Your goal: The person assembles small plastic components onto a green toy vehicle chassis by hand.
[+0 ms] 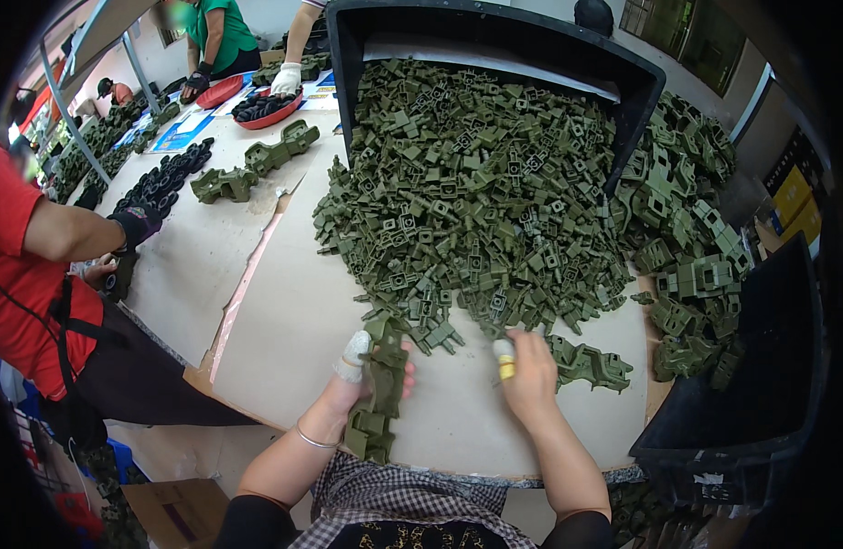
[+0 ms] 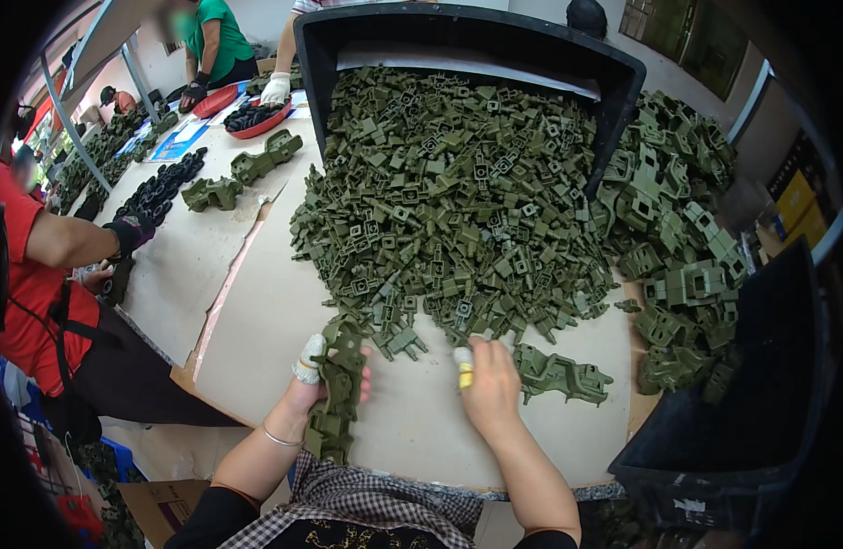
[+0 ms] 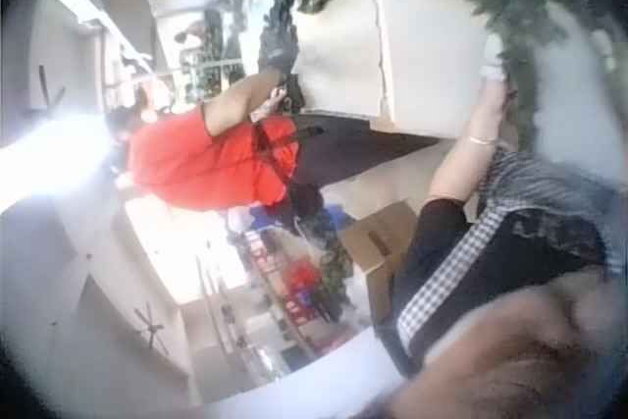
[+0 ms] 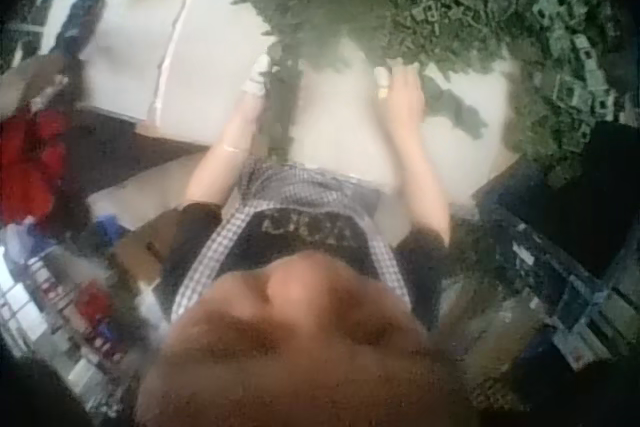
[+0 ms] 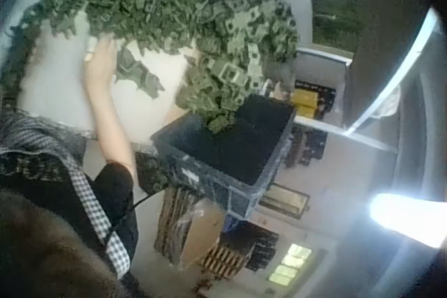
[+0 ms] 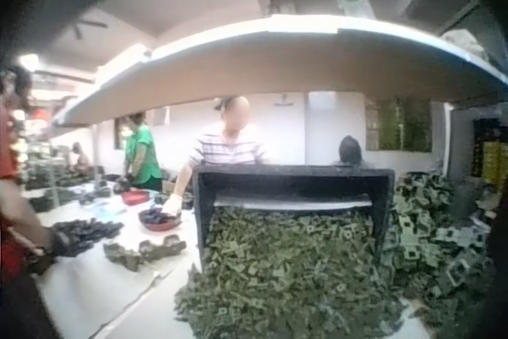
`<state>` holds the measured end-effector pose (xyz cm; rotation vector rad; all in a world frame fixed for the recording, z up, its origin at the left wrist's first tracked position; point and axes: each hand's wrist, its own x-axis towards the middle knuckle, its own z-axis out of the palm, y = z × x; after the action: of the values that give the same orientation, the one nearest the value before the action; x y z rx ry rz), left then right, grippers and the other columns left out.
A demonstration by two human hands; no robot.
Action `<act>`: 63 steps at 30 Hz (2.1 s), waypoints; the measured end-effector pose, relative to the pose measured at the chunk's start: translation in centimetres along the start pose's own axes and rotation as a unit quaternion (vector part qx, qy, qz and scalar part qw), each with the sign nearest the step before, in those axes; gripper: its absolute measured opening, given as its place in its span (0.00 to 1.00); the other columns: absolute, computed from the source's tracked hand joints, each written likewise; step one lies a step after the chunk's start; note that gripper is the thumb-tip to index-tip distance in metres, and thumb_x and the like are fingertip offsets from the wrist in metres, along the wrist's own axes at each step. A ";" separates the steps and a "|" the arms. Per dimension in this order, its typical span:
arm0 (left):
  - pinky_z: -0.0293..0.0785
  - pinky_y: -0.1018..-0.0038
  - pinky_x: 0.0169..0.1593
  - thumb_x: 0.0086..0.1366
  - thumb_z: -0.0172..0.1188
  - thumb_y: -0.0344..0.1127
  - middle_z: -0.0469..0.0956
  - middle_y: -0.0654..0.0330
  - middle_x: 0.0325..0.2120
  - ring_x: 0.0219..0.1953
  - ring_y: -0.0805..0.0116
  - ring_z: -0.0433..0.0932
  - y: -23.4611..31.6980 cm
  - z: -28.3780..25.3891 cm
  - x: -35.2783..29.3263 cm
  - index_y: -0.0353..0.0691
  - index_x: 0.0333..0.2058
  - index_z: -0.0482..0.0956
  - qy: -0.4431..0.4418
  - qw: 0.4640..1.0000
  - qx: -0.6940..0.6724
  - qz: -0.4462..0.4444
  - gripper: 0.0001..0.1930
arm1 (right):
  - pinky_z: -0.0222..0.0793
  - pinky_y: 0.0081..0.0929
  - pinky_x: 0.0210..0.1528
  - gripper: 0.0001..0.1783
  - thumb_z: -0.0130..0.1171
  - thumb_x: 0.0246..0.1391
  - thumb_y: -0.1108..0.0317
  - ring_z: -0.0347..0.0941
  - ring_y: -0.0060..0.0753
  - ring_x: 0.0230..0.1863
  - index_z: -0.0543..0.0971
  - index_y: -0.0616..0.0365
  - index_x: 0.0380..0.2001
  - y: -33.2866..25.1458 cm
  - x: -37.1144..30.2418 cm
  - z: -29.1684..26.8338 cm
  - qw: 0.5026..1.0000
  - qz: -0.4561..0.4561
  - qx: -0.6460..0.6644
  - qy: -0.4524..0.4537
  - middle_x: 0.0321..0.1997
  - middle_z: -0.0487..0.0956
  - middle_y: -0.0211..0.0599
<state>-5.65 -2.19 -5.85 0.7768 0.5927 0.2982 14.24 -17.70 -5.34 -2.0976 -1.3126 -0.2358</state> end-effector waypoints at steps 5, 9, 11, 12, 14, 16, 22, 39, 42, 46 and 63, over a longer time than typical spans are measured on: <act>0.76 0.65 0.41 0.59 0.39 0.65 0.74 0.47 0.38 0.36 0.57 0.77 -1.4 0.5 -1.5 0.38 0.51 0.63 -0.126 0.989 -0.053 -0.052 0.35 | 0.69 0.17 0.22 0.09 0.46 0.51 0.82 0.71 0.20 0.23 0.73 0.63 0.35 -2.8 -1.7 -3.2 0.770 0.279 0.561 -0.118 0.28 0.76 0.33; 0.75 0.64 0.44 0.60 0.41 0.63 0.73 0.47 0.40 0.39 0.57 0.76 -2.0 2.4 -3.3 0.42 0.57 0.56 -0.171 0.982 -0.049 -0.066 0.36 | 0.69 0.18 0.21 0.06 0.54 0.46 0.78 0.73 0.23 0.22 0.73 0.63 0.31 -5.9 -3.2 -2.4 0.804 0.249 0.537 -0.062 0.23 0.76 0.34; 0.74 0.65 0.46 0.61 0.48 0.56 0.72 0.48 0.42 0.40 0.57 0.76 -1.9 3.0 -4.3 0.43 0.61 0.48 -0.177 0.980 -0.061 -0.065 0.36 | 0.69 0.20 0.23 0.08 0.60 0.41 0.77 0.74 0.24 0.23 0.73 0.62 0.28 -5.8 -3.5 -1.8 0.949 0.084 0.302 0.019 0.22 0.76 0.34; 0.74 0.65 0.46 0.61 0.48 0.56 0.72 0.48 0.42 0.40 0.57 0.76 -2.2 2.8 -4.4 0.43 0.61 0.48 -0.176 0.980 -0.061 -0.065 0.36 | 0.69 0.20 0.23 0.08 0.60 0.41 0.77 0.74 0.24 0.23 0.73 0.62 0.28 -6.1 -3.8 -2.1 0.949 0.084 0.302 0.018 0.22 0.76 0.34; 0.72 0.68 0.47 0.59 0.55 0.49 0.71 0.49 0.42 0.42 0.60 0.75 -3.2 2.4 -4.7 0.43 0.61 0.46 -0.224 0.972 -0.065 -0.006 0.38 | 0.69 0.25 0.25 0.08 0.61 0.42 0.73 0.75 0.30 0.23 0.76 0.62 0.28 -6.7 -4.7 -2.7 0.976 0.006 0.214 0.036 0.23 0.77 0.39; 0.68 0.71 0.49 0.55 0.61 0.40 0.70 0.52 0.43 0.43 0.64 0.73 -3.3 3.1 -5.6 0.42 0.62 0.44 -0.191 0.977 0.067 0.061 0.42 | 0.70 0.24 0.27 0.09 0.62 0.42 0.72 0.76 0.33 0.24 0.76 0.61 0.30 -6.8 -5.9 -2.5 0.974 0.014 0.226 0.005 0.25 0.78 0.40; 0.64 0.72 0.51 0.51 0.63 0.32 0.67 0.53 0.47 0.48 0.66 0.69 -3.0 3.0 -7.0 0.40 0.61 0.45 -0.247 0.899 0.342 0.121 0.43 | 0.70 0.27 0.36 0.12 0.60 0.42 0.75 0.76 0.40 0.34 0.74 0.63 0.34 -5.3 -6.3 -4.2 0.883 0.085 0.381 -0.262 0.34 0.78 0.43; 0.67 0.71 0.24 0.50 0.63 0.39 0.74 0.51 0.19 0.19 0.61 0.74 -4.5 3.7 -8.5 0.30 0.31 0.70 -0.317 0.883 0.337 0.072 0.18 | 0.69 0.31 0.33 0.21 0.60 0.32 0.75 0.70 0.44 0.32 0.71 0.69 0.35 -5.1 -6.9 -5.4 0.884 -0.138 0.317 -0.315 0.31 0.70 0.43; 0.68 0.72 0.25 0.49 0.64 0.40 0.74 0.52 0.20 0.21 0.58 0.74 -4.1 3.8 -8.2 0.31 0.30 0.70 -0.343 0.845 0.404 0.072 0.18 | 0.69 0.31 0.31 0.21 0.59 0.30 0.75 0.70 0.42 0.31 0.71 0.69 0.34 -5.3 -5.6 -6.1 0.880 -0.185 0.296 -0.323 0.30 0.70 0.42; 0.69 0.72 0.26 0.49 0.63 0.41 0.75 0.52 0.20 0.22 0.57 0.75 -4.3 3.5 -7.4 0.31 0.31 0.70 -0.338 0.863 0.363 0.097 0.19 | 0.69 0.32 0.31 0.19 0.58 0.30 0.75 0.70 0.42 0.31 0.71 0.68 0.32 -5.5 -4.7 -6.0 0.870 -0.193 0.288 -0.351 0.29 0.71 0.42; 0.73 0.71 0.44 0.62 0.44 0.58 0.68 0.47 0.47 0.40 0.65 0.74 -3.3 -2.6 -7.6 0.34 0.52 0.61 -0.053 0.985 -0.134 -0.095 0.32 | 0.66 0.24 0.36 0.21 0.58 0.43 0.75 0.69 0.29 0.33 0.71 0.58 0.45 -2.5 0.8 -0.5 0.933 0.108 0.229 -0.257 0.34 0.71 0.34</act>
<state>-13.16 -6.49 -6.72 0.4699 0.5090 0.1554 12.60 -16.68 -3.53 -1.9253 -1.2436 0.6965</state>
